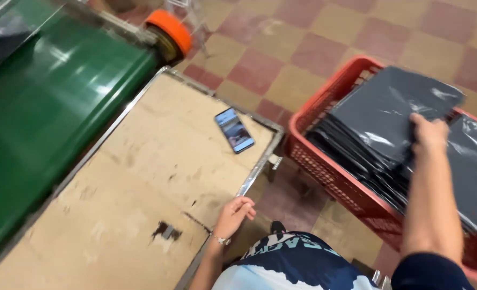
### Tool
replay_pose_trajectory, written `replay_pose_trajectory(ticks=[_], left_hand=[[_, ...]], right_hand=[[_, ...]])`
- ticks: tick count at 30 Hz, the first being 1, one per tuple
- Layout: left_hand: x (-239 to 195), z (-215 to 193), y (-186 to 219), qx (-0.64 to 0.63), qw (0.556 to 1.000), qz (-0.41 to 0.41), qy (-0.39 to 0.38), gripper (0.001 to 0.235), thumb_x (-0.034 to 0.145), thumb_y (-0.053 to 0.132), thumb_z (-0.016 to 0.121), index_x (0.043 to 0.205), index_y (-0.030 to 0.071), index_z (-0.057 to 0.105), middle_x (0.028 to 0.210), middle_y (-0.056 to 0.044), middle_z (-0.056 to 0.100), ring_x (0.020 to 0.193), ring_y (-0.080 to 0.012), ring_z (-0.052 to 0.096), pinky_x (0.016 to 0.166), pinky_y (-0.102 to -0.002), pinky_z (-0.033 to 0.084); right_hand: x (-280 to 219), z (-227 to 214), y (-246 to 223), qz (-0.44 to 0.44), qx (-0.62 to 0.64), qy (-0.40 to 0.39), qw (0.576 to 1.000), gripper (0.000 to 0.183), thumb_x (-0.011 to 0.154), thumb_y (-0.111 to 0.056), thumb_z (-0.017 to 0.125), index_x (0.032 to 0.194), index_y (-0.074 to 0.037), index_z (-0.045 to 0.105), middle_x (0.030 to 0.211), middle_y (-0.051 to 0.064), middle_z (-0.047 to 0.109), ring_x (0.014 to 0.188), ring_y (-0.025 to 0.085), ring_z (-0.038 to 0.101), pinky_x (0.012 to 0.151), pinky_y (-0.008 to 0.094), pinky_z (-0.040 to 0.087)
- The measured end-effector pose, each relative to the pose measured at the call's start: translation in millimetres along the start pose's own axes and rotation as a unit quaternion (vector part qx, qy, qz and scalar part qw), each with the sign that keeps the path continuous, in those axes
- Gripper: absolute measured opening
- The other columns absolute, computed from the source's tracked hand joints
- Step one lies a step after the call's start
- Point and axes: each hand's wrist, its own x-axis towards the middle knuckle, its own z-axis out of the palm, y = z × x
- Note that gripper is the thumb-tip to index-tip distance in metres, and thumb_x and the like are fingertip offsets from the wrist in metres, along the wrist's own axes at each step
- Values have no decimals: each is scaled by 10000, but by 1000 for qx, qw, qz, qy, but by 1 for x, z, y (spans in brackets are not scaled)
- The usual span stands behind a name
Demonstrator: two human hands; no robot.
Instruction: Folding large plastic bags into smaller rectangles and placing them in a crate
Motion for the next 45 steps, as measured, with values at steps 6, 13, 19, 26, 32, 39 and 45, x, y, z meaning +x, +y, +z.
replay_pose_trajectory(ticks=[6, 13, 19, 26, 32, 39, 45], left_hand=[[-49, -42, -53, -57, 981, -44, 180, 185, 968, 208, 626, 1001, 56, 726, 810, -113, 776, 706, -182, 738, 729, -286, 602], [-84, -43, -65, -93, 954, -79, 272, 203, 933, 276, 671, 946, 83, 736, 829, -60, 771, 767, -141, 717, 786, -280, 591], [-111, -47, -57, -80, 950, -61, 294, 174, 951, 260, 657, 964, 109, 744, 851, -19, 758, 801, -121, 710, 792, -260, 573], [-165, -65, -115, -186, 878, -166, 408, 192, 958, 208, 646, 1061, 63, 721, 913, -106, 803, 844, -191, 734, 786, -312, 593], [-210, -111, -156, -234, 842, -155, 461, 138, 994, 197, 635, 1051, 90, 701, 922, -122, 773, 815, -205, 734, 658, -325, 583], [-245, -256, -180, -177, 847, -113, 489, 241, 1029, 319, 610, 1112, 103, 677, 970, -86, 751, 862, -203, 711, 746, -313, 514], [-230, -380, -229, -190, 803, -92, 557, 113, 1048, 335, 624, 1060, 223, 628, 938, 33, 718, 804, -102, 687, 634, -229, 455]], right_hand=[[50, -7, 30, -144, -293, 118, 938, 846, 1168, -682, 414, 1153, 105, 722, 1056, 335, 727, 948, 550, 681, 759, 608, 503], [-242, 154, -130, -644, -123, -71, 751, 143, 911, -6, 601, 1042, 49, 621, 1036, 187, 639, 1024, 338, 606, 917, 469, 436], [-265, 351, -31, -714, -206, -241, 624, 392, 881, -131, 585, 1261, -148, 683, 1403, 234, 562, 1328, 464, 480, 1030, 642, 406], [-255, 414, 3, -605, -339, -301, 655, 396, 908, -203, 480, 1264, -232, 649, 1556, 250, 443, 1494, 481, 274, 1146, 733, 181], [-343, 362, -20, -637, -133, -307, 694, 317, 901, -149, 466, 1182, -107, 607, 1273, 144, 532, 1234, 358, 470, 1028, 558, 312], [-504, 342, 50, -605, -54, -413, 679, 543, 1089, -461, 235, 1018, -103, 636, 1076, 77, 654, 1109, 256, 580, 1038, 471, 365], [-553, 369, 89, -551, -104, -420, 714, 360, 1032, -352, 363, 1033, -125, 643, 1067, 33, 621, 1082, 217, 542, 971, 402, 410]])
